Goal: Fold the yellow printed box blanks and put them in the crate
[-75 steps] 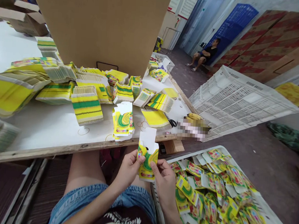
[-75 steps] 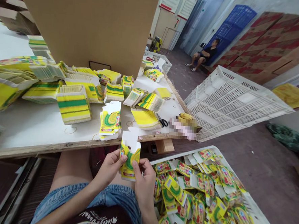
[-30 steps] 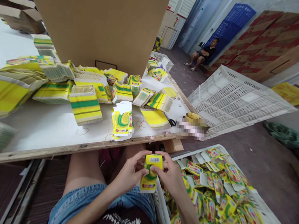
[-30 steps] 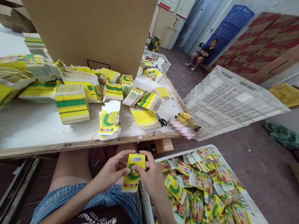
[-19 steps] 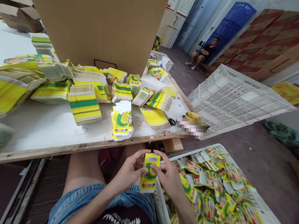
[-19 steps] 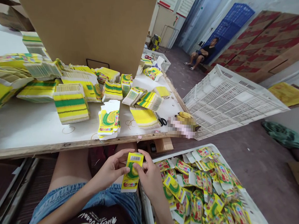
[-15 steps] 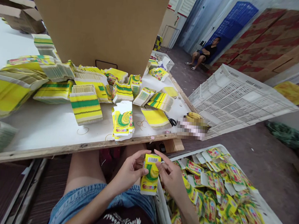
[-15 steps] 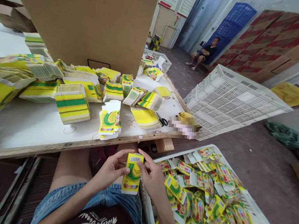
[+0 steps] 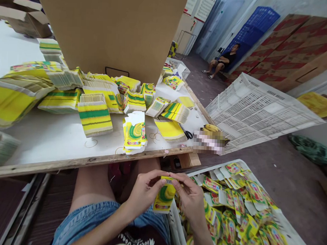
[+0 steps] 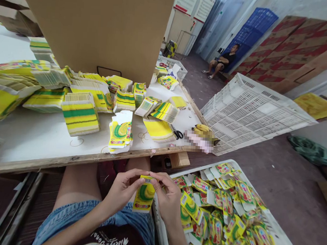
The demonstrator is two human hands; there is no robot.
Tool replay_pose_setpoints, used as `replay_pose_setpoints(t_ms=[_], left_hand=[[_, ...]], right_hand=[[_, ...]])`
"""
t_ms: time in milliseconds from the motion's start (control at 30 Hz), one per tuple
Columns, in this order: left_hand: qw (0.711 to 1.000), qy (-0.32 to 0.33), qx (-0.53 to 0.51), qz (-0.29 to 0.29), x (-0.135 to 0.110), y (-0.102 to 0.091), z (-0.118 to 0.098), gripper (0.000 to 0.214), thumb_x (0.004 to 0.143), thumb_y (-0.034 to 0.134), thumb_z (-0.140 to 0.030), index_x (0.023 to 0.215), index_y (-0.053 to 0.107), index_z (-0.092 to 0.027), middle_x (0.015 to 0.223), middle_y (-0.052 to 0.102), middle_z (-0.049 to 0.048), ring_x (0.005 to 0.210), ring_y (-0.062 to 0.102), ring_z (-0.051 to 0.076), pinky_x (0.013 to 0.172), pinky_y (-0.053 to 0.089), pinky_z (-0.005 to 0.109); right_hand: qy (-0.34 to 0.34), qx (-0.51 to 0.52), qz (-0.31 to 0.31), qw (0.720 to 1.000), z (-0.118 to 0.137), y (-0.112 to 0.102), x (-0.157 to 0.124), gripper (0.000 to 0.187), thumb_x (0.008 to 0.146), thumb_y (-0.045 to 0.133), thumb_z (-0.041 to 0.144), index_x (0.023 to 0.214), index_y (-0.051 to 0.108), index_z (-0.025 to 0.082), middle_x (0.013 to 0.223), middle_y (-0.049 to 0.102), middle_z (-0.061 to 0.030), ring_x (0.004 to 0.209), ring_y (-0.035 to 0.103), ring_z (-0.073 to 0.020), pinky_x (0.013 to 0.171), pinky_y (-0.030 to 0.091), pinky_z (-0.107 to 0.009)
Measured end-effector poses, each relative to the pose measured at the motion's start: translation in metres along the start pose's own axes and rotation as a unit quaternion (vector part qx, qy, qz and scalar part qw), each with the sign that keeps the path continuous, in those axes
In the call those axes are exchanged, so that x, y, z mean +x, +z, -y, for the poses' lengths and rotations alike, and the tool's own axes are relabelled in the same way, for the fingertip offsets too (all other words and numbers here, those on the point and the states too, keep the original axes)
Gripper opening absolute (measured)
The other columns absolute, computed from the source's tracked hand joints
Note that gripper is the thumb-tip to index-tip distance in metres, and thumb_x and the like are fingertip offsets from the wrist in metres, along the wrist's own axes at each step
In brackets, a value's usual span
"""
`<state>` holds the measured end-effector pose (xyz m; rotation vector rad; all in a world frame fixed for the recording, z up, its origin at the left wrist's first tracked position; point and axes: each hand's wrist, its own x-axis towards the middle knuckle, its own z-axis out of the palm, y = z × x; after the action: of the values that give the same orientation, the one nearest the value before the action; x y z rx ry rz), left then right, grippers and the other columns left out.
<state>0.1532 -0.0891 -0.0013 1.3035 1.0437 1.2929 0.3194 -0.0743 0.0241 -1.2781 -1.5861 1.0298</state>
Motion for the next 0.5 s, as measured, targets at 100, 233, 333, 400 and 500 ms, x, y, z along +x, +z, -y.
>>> replay_pose_setpoints(t_ms=[100,233,333,400,500], left_hand=[[0.979,0.12,0.159,-0.046,0.006,-0.015,-0.001,0.031,0.093,0.049,-0.016,0.115,0.069,-0.021,0.122,0.07,0.0112,0.119,0.062,0.025,0.106,0.045,0.042],[0.888,0.164,0.379,-0.202,0.024,-0.054,0.002,0.041,0.091,0.052,-0.017,0.132,0.057,-0.02,0.149,0.047,0.0134,0.146,0.029,0.03,0.119,0.015,0.059],[0.861,0.128,0.451,-0.198,0.037,-0.082,0.012,0.04,0.092,0.054,-0.023,0.131,0.057,-0.016,0.146,0.05,0.0166,0.142,0.037,0.033,0.116,0.02,0.064],[0.86,0.134,0.46,-0.174,0.041,-0.094,0.018,0.032,0.093,0.052,-0.024,0.122,0.064,-0.015,0.134,0.062,0.016,0.13,0.053,0.031,0.113,0.031,0.061],[0.859,0.176,0.441,-0.19,0.037,-0.099,0.017,0.027,0.094,0.05,-0.02,0.111,0.07,-0.016,0.121,0.071,0.0133,0.118,0.064,0.028,0.104,0.049,0.051]], right_hand=[[-0.024,-0.145,-0.057,0.988,-0.003,-0.029,0.003,0.02,0.088,0.061,0.036,0.094,0.077,0.024,0.094,0.072,-0.0087,0.092,0.063,-0.0268,0.084,0.047,-0.042],[-0.048,-0.328,-0.138,0.933,-0.019,-0.065,0.006,0.029,0.082,0.063,0.047,0.087,0.078,0.023,0.09,0.068,-0.0121,0.094,0.058,-0.0324,0.091,0.04,-0.051],[-0.017,-0.286,-0.086,0.954,-0.027,-0.058,0.005,0.028,0.082,0.063,0.046,0.089,0.076,0.022,0.093,0.069,-0.0115,0.092,0.061,-0.0304,0.089,0.043,-0.047],[0.012,-0.222,-0.038,0.974,-0.024,-0.039,0.005,0.026,0.084,0.063,0.044,0.09,0.075,0.022,0.094,0.071,-0.0101,0.089,0.063,-0.0282,0.086,0.046,-0.043],[0.047,-0.143,0.011,0.989,-0.012,-0.006,0.005,0.027,0.085,0.064,0.045,0.091,0.076,0.022,0.093,0.074,-0.0091,0.087,0.065,-0.0265,0.082,0.048,-0.039]])
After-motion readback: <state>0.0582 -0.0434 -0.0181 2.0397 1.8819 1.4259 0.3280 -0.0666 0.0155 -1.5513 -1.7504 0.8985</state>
